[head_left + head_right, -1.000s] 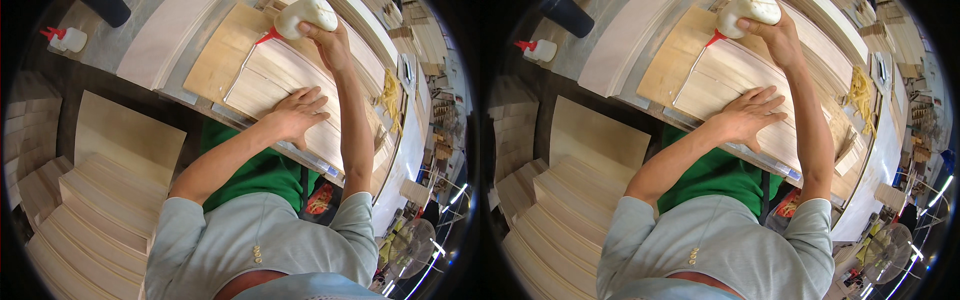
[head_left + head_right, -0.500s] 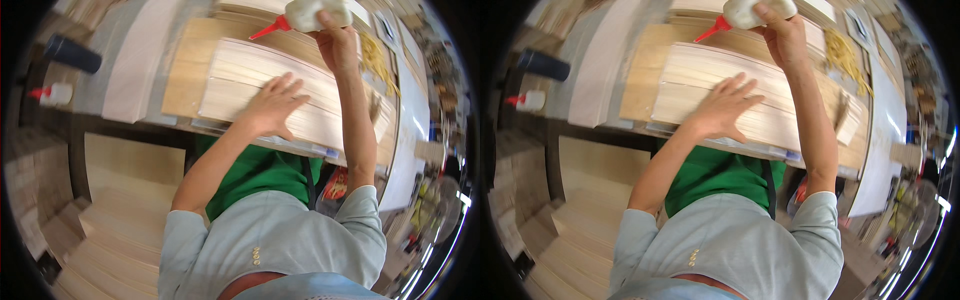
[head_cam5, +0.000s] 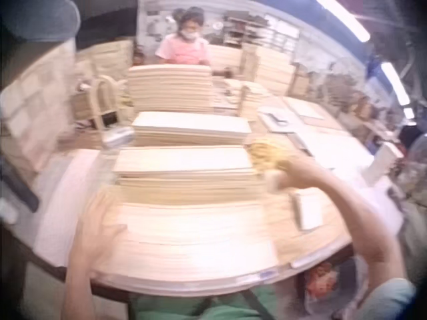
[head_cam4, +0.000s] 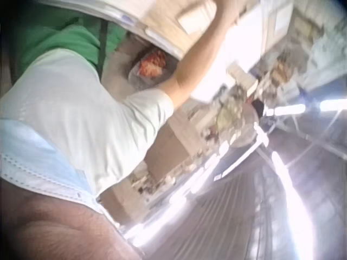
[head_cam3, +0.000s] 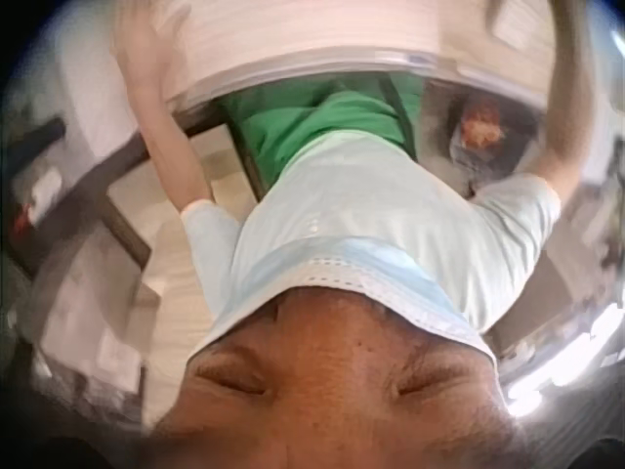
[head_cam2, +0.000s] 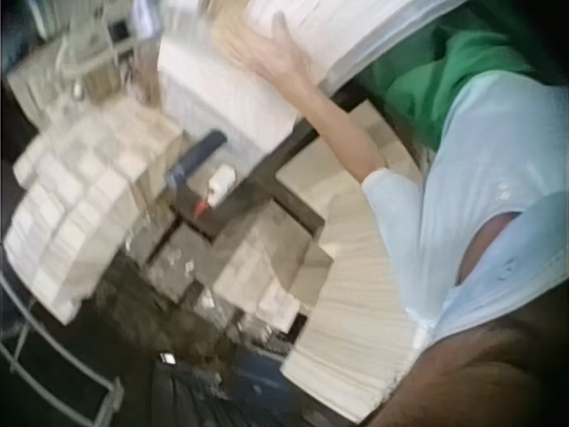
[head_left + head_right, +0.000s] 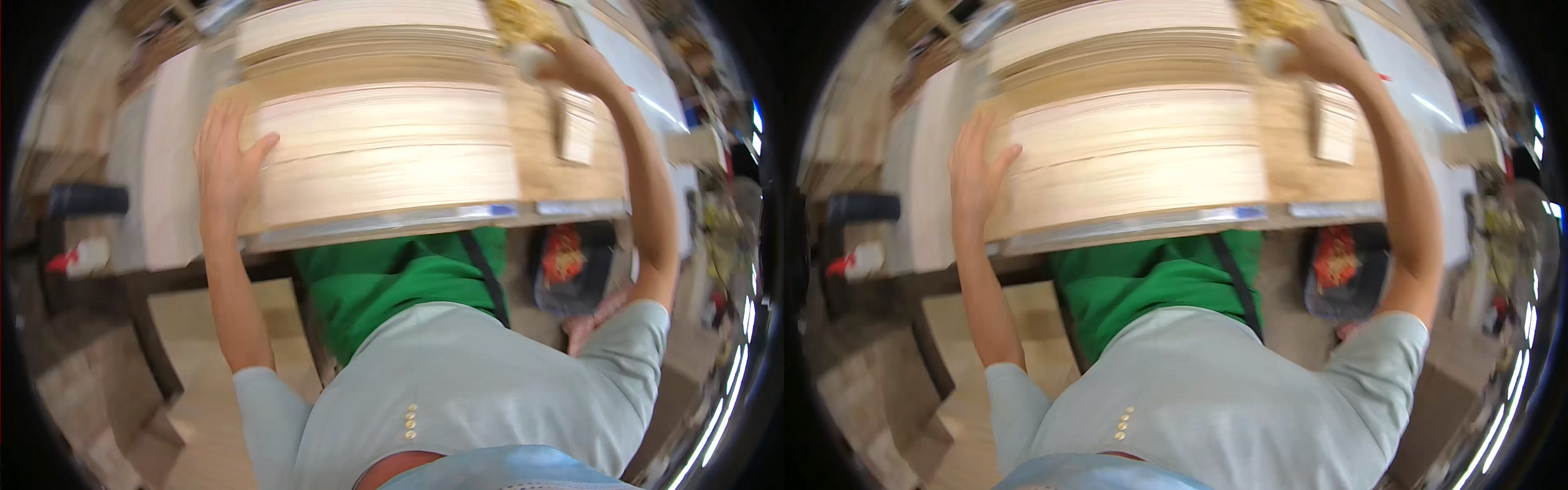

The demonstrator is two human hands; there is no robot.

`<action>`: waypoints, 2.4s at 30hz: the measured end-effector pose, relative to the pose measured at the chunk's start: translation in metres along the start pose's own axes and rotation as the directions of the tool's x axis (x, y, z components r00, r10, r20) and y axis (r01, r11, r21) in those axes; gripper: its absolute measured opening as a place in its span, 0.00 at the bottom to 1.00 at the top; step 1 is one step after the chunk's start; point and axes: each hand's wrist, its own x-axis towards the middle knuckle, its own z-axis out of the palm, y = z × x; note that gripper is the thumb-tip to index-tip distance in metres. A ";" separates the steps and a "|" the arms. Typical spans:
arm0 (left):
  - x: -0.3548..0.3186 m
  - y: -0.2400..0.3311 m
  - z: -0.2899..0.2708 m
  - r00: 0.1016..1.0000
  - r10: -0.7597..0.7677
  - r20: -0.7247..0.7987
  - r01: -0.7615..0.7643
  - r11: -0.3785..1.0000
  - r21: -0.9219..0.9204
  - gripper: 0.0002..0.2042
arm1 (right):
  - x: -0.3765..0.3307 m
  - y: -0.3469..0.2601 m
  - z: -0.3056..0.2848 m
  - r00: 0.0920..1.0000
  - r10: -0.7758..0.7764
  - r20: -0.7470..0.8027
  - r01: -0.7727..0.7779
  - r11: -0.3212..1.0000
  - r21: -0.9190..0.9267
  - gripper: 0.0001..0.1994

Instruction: The person is applying wood glue to panels and assembling them into a box structure.

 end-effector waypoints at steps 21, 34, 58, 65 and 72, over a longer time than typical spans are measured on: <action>-0.023 -0.115 -0.114 0.877 -0.473 -0.082 0.476 0.880 0.007 0.33 | -0.056 -0.065 0.032 0.846 -0.313 -0.432 0.443 0.863 0.243 0.22; 0.016 0.097 -0.082 0.554 0.333 0.763 0.109 0.880 -0.463 0.27 | -0.115 -0.050 0.082 0.768 -0.303 -0.564 0.564 0.738 0.372 0.13; 0.007 0.018 -0.054 0.910 0.117 0.397 -0.057 0.986 -0.160 0.11 | -0.099 -0.023 0.121 0.947 -0.081 -0.310 0.284 0.665 0.691 0.10; 0.004 0.015 -0.046 0.922 0.189 0.338 -0.167 0.982 -0.094 0.12 | -0.103 -0.026 0.126 0.944 -0.025 -0.329 0.272 0.627 0.731 0.08; 0.016 0.112 -0.026 0.883 0.417 0.216 -0.400 0.909 -0.117 0.19 | -0.109 -0.033 0.115 0.949 -0.030 -0.315 0.248 0.687 0.683 0.19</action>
